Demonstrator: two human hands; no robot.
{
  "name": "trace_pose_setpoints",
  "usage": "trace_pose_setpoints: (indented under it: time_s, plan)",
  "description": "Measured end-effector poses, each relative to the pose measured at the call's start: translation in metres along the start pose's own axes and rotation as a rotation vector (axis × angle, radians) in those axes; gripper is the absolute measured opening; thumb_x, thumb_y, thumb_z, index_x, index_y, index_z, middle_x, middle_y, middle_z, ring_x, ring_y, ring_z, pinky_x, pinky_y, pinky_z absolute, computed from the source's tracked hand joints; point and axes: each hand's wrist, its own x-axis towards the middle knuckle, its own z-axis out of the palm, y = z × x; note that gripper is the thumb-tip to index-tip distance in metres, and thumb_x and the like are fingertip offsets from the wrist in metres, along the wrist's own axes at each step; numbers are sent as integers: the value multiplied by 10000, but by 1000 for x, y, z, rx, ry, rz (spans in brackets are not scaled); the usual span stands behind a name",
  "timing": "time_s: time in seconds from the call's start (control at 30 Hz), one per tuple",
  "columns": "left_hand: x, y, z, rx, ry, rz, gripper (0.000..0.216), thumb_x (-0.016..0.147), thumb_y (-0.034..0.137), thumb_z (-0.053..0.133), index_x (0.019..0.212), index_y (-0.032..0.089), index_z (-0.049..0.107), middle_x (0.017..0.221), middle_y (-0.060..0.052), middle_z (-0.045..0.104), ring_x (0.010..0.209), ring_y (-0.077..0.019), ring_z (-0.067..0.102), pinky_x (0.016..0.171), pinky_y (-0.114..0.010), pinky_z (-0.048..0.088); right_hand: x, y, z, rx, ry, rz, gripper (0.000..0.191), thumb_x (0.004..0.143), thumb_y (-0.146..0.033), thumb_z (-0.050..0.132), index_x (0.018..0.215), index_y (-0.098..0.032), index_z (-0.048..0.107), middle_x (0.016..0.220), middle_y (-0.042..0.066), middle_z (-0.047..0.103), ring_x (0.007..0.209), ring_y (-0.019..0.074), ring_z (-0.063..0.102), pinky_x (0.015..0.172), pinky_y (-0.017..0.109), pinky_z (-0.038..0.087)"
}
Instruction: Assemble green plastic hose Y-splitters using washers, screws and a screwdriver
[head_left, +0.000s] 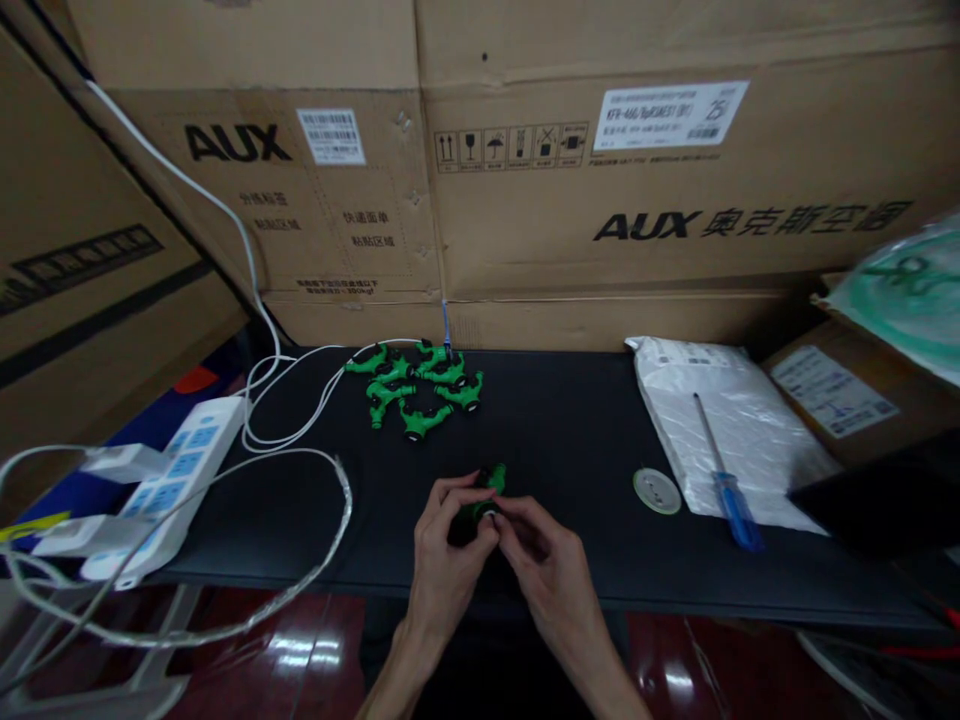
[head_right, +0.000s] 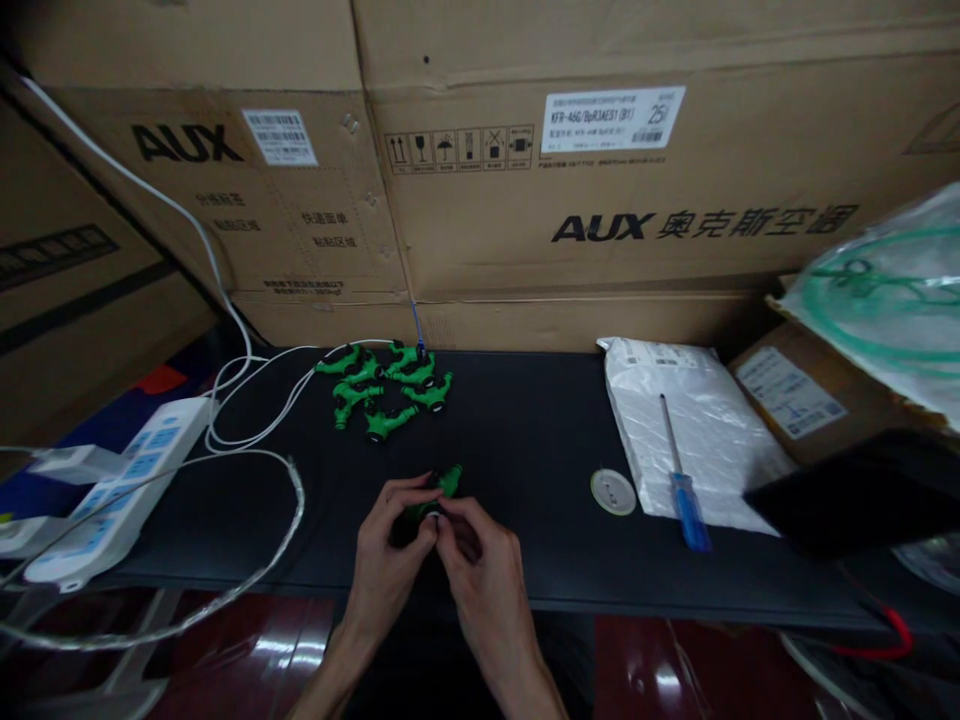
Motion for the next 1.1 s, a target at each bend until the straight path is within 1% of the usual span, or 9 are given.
trace_pose_setpoints:
  time_s: [0.07, 0.17, 0.3, 0.47, 0.63, 0.8, 0.9, 1.0, 1.1]
  plan:
    - [2, -1, -3, -27, -33, -20, 238, 851, 128, 642, 1019, 241, 767, 1135, -71, 705, 1116, -241, 688, 985, -404, 543, 0, -1, -1, -2, 3, -2, 223, 930, -351, 667, 1067, -196, 753, 1016, 65, 785, 961, 192, 762, 857, 247, 605]
    - [8, 0, -11, -108, -141, -94, 230, 925, 212, 627, 1096, 260, 772, 1214, -79, 706, 1187, -251, 666, 1043, -416, 507, -1, -2, -4, 4, -18, -4, 279, 935, -336, 668, 1177, -220, 744, 1076, 60, 779, 1021, 190, 753, 890, 251, 602]
    - [13, 4, -18, -262, -247, -197, 262, 974, 305, 612, 1189, 281, 759, 1326, -74, 677, 1314, -254, 595, 1126, -399, 442, 0, 2, -6, 1, -26, -55, 379, 863, -247, 750, 1241, -245, 731, 1011, 29, 779, 893, 160, 763, 826, 226, 614]
    - [10, 6, -12, -307, -205, -232, 252, 985, 348, 603, 1164, 258, 756, 1301, -79, 685, 1291, -257, 603, 1112, -392, 442, -1, 6, -1, 15, 58, -107, 304, 875, -209, 725, 1174, -249, 762, 981, 17, 795, 847, 147, 773, 800, 210, 623]
    - [4, 4, -4, -261, -130, -191, 197, 981, 303, 587, 1078, 232, 743, 1220, -82, 704, 1214, -259, 638, 1062, -403, 468, -5, 7, 5, 28, 104, -143, 293, 860, -174, 725, 1141, -243, 770, 951, 13, 804, 812, 144, 781, 762, 198, 629]
    - [4, 4, 0, -196, -127, -169, 189, 999, 262, 551, 1060, 229, 727, 1215, -83, 707, 1193, -257, 649, 1062, -423, 468, -9, 16, 6, -21, 151, -153, 298, 875, -158, 703, 1156, -248, 750, 951, 11, 806, 821, 141, 784, 765, 191, 625]
    - [5, 4, -6, -233, -218, -165, 239, 1008, 264, 540, 1138, 251, 740, 1335, -79, 674, 1277, -262, 614, 1112, -426, 446, -9, 18, 5, 32, 134, -111, 290, 909, -181, 679, 1184, -268, 718, 969, 5, 810, 853, 148, 792, 770, 199, 633]
    - [5, 2, -17, -288, -346, -139, 350, 997, 277, 579, 1334, 308, 669, 1458, -61, 611, 1372, -260, 551, 1164, -416, 418, -9, 17, 4, 38, 132, -101, 272, 924, -210, 685, 1190, -262, 712, 1059, 28, 811, 940, 175, 794, 791, 214, 643]
    - [4, -4, -24, -217, -398, -137, 431, 965, 260, 654, 1389, 332, 624, 1467, -56, 604, 1377, -247, 548, 1174, -399, 418, -9, 18, 3, -78, 138, -190, 292, 953, -196, 661, 1239, -248, 693, 1049, 38, 809, 885, 169, 801, 750, 207, 651]
